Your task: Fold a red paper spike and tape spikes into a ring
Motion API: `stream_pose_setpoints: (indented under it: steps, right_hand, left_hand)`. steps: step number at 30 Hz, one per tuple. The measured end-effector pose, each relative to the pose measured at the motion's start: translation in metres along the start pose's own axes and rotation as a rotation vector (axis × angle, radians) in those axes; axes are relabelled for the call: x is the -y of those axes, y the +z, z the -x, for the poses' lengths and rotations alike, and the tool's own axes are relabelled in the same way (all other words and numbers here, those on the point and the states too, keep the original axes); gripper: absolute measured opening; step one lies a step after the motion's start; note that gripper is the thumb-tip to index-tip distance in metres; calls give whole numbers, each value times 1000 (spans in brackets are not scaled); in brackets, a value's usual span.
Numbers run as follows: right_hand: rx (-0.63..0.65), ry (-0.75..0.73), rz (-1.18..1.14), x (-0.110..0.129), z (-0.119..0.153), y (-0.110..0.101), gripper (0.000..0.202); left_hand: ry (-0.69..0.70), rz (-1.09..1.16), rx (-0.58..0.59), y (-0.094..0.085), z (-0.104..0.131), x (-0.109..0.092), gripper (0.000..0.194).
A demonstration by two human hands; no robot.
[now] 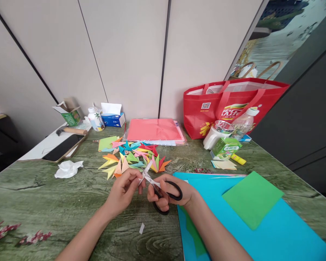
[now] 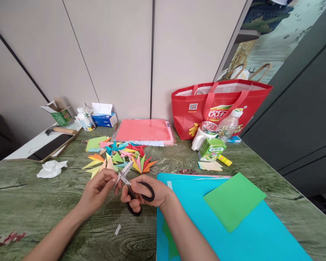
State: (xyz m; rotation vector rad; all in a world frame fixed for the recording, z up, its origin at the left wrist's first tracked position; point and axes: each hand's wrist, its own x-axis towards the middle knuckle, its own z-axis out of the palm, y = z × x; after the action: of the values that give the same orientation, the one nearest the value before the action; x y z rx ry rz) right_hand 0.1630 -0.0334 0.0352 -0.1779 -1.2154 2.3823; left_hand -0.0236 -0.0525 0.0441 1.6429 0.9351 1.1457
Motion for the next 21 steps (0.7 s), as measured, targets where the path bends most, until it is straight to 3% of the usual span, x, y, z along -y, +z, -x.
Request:
stream_pose_setpoints:
  steps: [10,16,21]
  right_hand:
    - [-58,71,5,2,1,-1,37]
    - [-109,-42,238,-6,-3,-2,48]
    - [-181,-207,165,2,-1,-2,39]
  left_hand:
    - [-27,3,18,-2,-1,2,11]
    - [-31,22,-4,-3,-1,4,13]
    - [-63,62,31,3,1,6,12]
